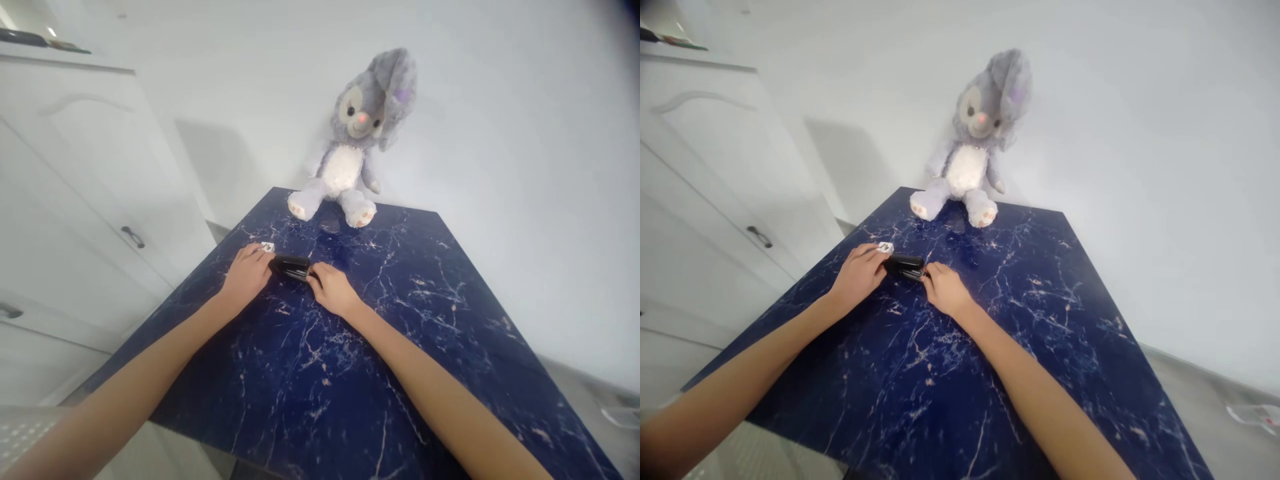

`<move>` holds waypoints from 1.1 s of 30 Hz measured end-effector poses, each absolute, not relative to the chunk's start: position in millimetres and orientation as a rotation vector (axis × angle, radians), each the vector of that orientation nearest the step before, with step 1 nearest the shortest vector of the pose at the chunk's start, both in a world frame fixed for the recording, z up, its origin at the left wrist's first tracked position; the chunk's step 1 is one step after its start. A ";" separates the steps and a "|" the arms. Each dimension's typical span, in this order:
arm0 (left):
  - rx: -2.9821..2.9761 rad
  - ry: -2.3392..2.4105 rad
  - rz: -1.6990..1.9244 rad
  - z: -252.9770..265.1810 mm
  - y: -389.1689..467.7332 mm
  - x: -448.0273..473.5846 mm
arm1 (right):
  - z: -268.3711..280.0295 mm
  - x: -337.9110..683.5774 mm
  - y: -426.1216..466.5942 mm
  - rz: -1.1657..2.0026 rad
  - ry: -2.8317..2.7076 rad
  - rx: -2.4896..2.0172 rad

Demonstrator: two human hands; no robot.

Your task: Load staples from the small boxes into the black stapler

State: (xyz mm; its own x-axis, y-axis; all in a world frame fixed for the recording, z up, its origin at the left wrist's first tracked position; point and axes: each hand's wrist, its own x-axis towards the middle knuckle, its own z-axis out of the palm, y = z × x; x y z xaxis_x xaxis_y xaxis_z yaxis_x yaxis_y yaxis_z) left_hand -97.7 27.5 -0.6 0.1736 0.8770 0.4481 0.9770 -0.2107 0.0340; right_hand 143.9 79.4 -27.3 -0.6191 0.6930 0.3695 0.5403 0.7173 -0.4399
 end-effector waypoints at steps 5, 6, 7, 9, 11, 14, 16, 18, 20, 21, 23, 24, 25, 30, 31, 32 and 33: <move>-2.186 -1.789 -0.629 4.4 30.9 -97.3 | -29.1 138.9 82.6 0.382 -2.352 -0.924; -2.192 -1.771 -0.623 4.9 31.2 -97.7 | -29.5 137.9 83.4 0.388 -2.350 -0.917; -2.196 -1.749 -0.609 5.1 31.4 -98.1 | -29.8 137.0 83.9 0.390 -2.344 -0.915; -2.200 -1.707 -0.561 5.2 31.3 -98.5 | -29.6 135.7 83.6 0.385 -2.331 -0.922; -2.213 -1.677 -0.505 5.2 30.9 -98.0 | -28.9 135.3 82.3 0.373 -2.310 -0.951; -2.241 -1.646 -0.449 5.5 32.6 -97.1 | -28.0 138.6 82.7 0.361 -2.282 -1.006; -2.259 -1.639 -0.447 5.4 36.4 -97.7 | -28.0 145.4 85.5 0.369 -2.263 -1.028; -2.281 -1.636 -0.475 5.3 40.7 -99.6 | -28.1 156.1 88.7 0.399 -2.230 -1.052; -2.317 -1.624 -0.493 5.7 43.3 -101.9 | -27.6 168.5 90.1 0.428 -2.220 -1.073; -2.330 -1.620 -0.496 6.3 43.4 -103.0 | -27.0 174.1 90.0 0.445 -2.227 -1.062; -2.333 -1.616 -0.498 7.8 41.9 -104.6 | -25.9 182.0 88.6 0.454 -2.244 -1.048; -2.320 -1.617 -0.505 8.5 40.5 -105.1 | -25.3 184.0 87.5 0.440 -2.253 -1.051; -2.302 -1.616 -0.512 9.3 39.1 -105.3 | -24.9 185.1 86.3 0.411 -2.257 -1.064; -2.301 -1.585 -0.518 11.9 35.1 -107.0 | -23.1 185.7 79.8 0.276 -2.276 -1.095; -2.316 -1.586 -0.527 12.3 34.9 -109.0 | -22.8 185.7 78.7 0.270 -2.284 -1.069; -2.326 -1.594 -0.533 12.7 34.4 -112.1 | -22.6 185.6 77.7 0.267 -2.296 -1.028; -2.322 -1.613 -0.537 13.1 33.6 -116.3 | -22.4 185.2 76.8 0.265 -2.312 -0.976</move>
State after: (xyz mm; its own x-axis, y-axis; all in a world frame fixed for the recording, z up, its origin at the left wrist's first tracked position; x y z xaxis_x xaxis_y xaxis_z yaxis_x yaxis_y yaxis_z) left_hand -116.3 33.6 13.1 0.3141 0.8403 0.4419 0.9375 -0.3479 -0.0050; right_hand 185.2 76.8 -22.4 -0.5438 0.7039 0.4569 0.5822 0.7086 -0.3987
